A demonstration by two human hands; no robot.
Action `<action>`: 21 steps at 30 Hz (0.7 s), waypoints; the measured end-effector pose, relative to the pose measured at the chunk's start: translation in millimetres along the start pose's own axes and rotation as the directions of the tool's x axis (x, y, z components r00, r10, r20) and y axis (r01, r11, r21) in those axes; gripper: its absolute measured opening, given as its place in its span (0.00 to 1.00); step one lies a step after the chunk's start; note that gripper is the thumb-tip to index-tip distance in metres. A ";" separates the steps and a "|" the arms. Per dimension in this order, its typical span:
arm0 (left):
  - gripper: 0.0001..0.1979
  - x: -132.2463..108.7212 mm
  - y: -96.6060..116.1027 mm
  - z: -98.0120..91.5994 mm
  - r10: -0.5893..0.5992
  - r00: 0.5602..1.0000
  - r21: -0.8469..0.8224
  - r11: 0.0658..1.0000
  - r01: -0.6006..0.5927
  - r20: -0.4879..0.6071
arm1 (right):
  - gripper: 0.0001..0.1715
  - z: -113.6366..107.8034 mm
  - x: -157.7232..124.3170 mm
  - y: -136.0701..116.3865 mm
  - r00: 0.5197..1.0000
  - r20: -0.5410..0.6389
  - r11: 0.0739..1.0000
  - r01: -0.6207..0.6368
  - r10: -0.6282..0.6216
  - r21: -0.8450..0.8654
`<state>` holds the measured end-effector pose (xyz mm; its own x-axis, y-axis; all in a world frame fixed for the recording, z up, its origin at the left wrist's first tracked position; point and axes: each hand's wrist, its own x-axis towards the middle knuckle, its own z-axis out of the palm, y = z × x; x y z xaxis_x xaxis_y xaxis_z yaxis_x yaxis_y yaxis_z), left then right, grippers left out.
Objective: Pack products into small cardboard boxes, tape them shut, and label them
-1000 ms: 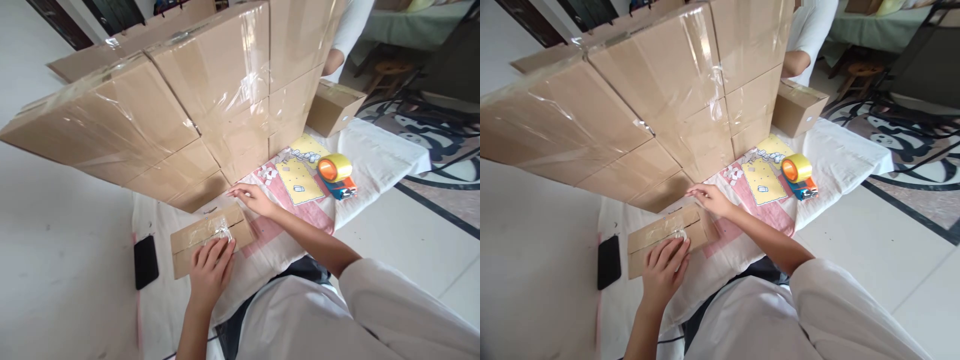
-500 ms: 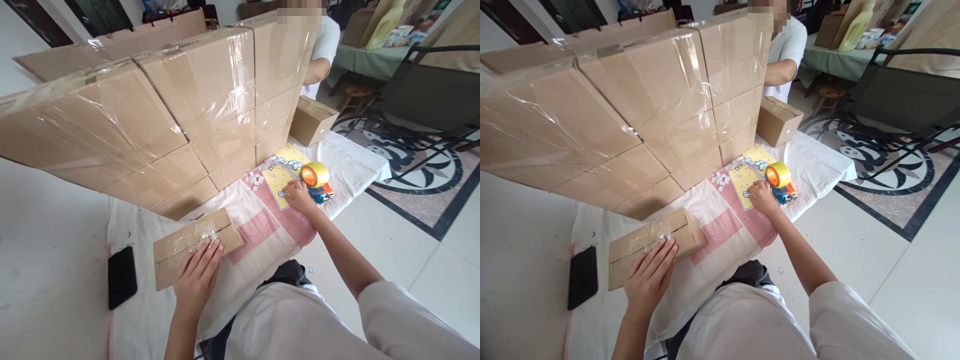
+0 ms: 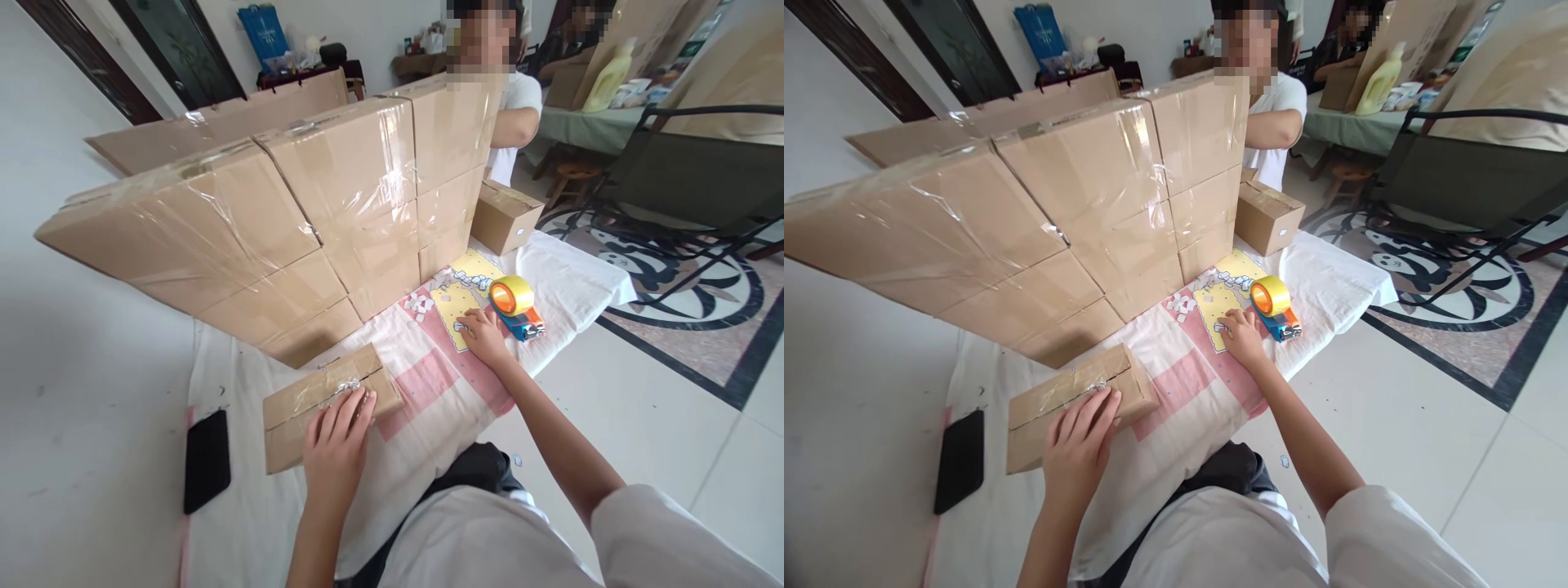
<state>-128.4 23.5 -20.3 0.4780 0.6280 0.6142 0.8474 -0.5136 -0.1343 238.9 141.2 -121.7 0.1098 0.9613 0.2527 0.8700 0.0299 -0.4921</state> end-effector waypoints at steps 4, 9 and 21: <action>0.18 -9.4 9.9 5.5 -0.064 0.997 0.038 0.997 0.065 -0.050 | 0.15 1.4 -0.1 1.2 1.000 -0.018 1.000 0.013 -0.013 0.026; 0.21 -2.1 12.2 0.4 -0.171 0.985 -0.030 0.985 0.172 0.013 | 0.10 2.1 1.7 5.7 0.999 -0.042 0.996 -0.007 0.011 0.090; 0.28 -0.6 -6.0 15.6 -0.055 0.998 0.066 0.996 0.053 0.029 | 0.18 -12.1 3.1 2.4 0.983 -0.173 0.948 -0.005 0.063 0.320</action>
<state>-130.1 35.3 -32.1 0.4369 0.6719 0.5980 0.8851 -0.4396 -0.1528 247.1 141.0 -112.0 0.2458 0.8995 0.3612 0.6704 0.1114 -0.7336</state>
